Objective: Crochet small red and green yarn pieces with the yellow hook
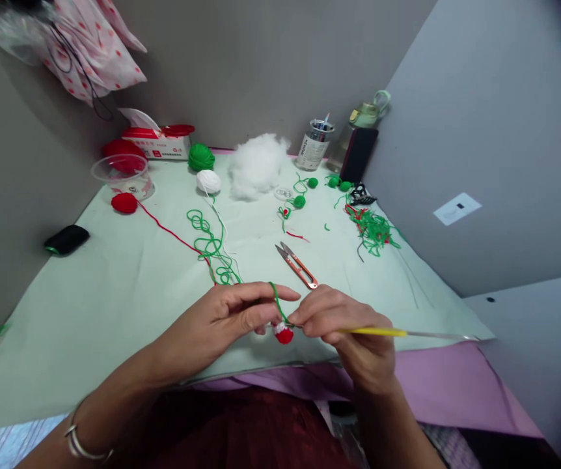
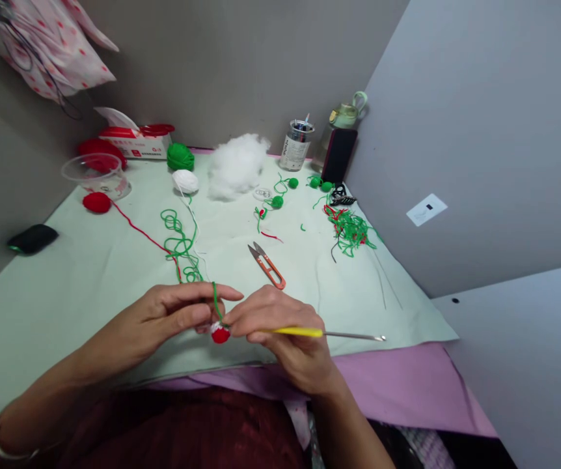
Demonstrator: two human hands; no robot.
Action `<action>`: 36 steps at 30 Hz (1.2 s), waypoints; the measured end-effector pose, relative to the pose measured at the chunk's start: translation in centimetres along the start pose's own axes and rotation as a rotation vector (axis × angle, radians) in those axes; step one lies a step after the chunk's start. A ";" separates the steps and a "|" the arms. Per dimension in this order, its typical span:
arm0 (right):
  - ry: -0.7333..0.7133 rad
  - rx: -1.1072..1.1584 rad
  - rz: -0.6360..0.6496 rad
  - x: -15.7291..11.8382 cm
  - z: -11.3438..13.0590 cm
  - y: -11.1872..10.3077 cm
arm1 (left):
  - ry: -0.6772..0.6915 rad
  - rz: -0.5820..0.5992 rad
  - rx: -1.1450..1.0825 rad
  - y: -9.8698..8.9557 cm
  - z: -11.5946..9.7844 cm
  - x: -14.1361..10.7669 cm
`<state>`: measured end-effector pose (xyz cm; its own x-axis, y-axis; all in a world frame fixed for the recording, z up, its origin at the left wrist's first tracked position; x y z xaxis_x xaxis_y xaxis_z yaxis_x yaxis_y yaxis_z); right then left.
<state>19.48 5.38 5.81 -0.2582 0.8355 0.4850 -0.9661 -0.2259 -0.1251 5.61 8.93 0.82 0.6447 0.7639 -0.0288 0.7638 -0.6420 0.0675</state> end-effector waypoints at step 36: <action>-0.020 -0.137 0.091 0.1 1.2 1.1 | 0.203 0.015 0.155 -0.9 -3.3 0.7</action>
<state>18.37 4.58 6.73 -0.3460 0.8043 0.4831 -0.9307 -0.2291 -0.2852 5.27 10.32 4.02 0.6483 0.7415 0.1730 0.7600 -0.6439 -0.0882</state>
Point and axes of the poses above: each hand's wrist, its own x-axis towards the middle knuckle, its own y-axis out of the palm, z = x × y, the point moved 10 cm from there along x, towards the middle knuckle, and after that the axes turned 8 degrees about y, right-handed, at the moved point
